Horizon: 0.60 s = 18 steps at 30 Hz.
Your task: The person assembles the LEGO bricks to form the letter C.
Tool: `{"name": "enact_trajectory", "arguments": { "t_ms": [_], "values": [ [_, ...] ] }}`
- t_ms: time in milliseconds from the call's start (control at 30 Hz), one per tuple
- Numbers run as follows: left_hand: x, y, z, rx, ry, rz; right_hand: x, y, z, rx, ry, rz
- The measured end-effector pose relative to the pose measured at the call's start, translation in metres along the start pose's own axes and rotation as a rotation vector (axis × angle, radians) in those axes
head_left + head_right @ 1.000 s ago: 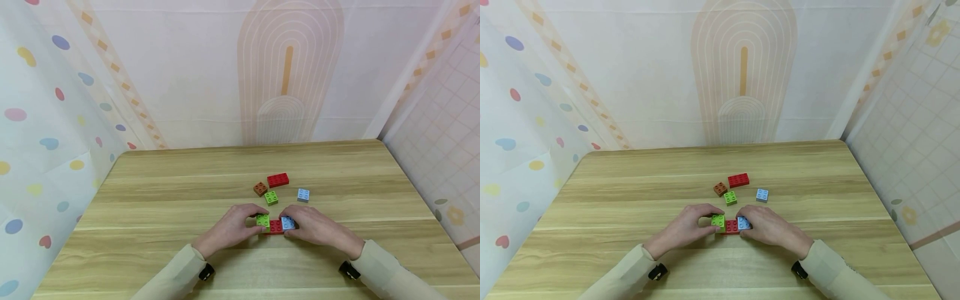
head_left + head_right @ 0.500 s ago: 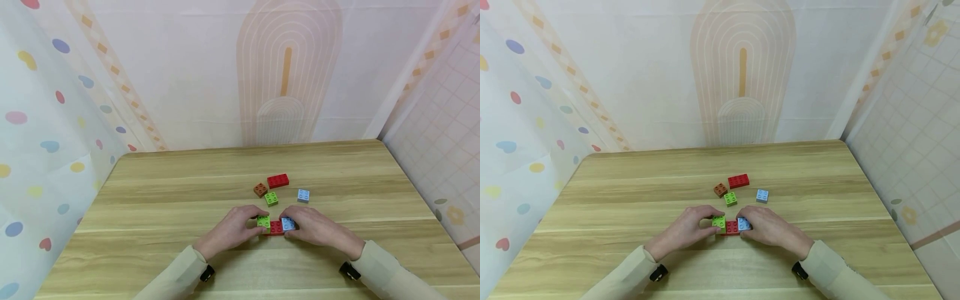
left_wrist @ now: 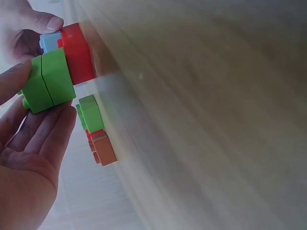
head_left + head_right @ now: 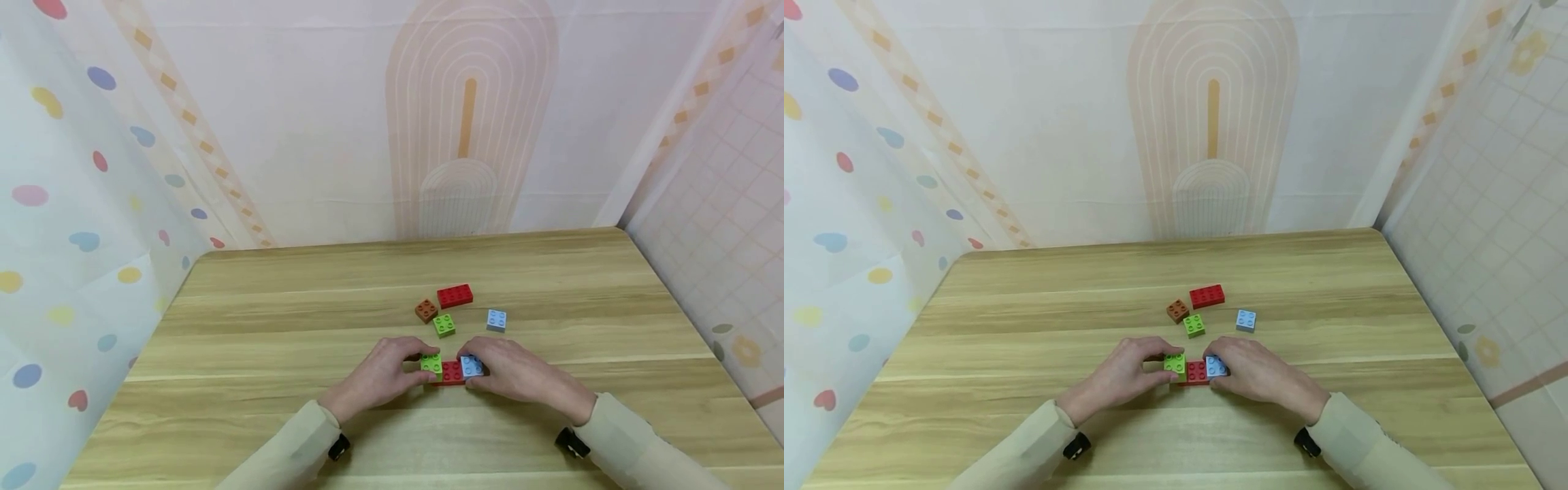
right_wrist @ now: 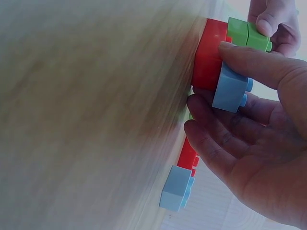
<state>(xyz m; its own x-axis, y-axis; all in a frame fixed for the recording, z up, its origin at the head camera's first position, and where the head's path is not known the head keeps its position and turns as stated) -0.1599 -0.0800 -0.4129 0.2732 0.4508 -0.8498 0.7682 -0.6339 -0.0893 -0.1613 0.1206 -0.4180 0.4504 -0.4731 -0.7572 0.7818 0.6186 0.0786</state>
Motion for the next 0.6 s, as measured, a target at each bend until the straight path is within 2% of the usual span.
{"name": "enact_trajectory", "arguments": {
  "t_ms": [267,467,600],
  "values": [
    [-0.0004,-0.0020,-0.0006,0.003,-0.042,0.008,-0.0004,-0.0001,0.0006,0.000,0.001,0.000],
    [-0.0005,-0.0026,-0.0008,0.003,-0.034,0.015,-0.0001,0.0000,0.0002,-0.006,0.003,-0.003],
    [0.0002,-0.0031,-0.0016,-0.018,-0.052,0.024,-0.0002,0.0003,-0.0007,-0.008,0.001,-0.005]
  ]
}}
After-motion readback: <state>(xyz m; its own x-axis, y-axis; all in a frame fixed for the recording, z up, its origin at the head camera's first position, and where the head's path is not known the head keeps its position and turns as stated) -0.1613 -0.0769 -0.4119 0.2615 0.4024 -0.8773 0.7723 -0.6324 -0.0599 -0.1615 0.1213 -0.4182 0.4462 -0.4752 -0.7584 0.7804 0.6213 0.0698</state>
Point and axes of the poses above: each hand's wrist, its own y-axis away from the middle knuckle, its own x-axis out of the palm, z = x × y, the point moved 4 cm from there along -y, towards the middle knuckle, and after that the axes turned 7 degrees about -y, right-handed, at the moved point
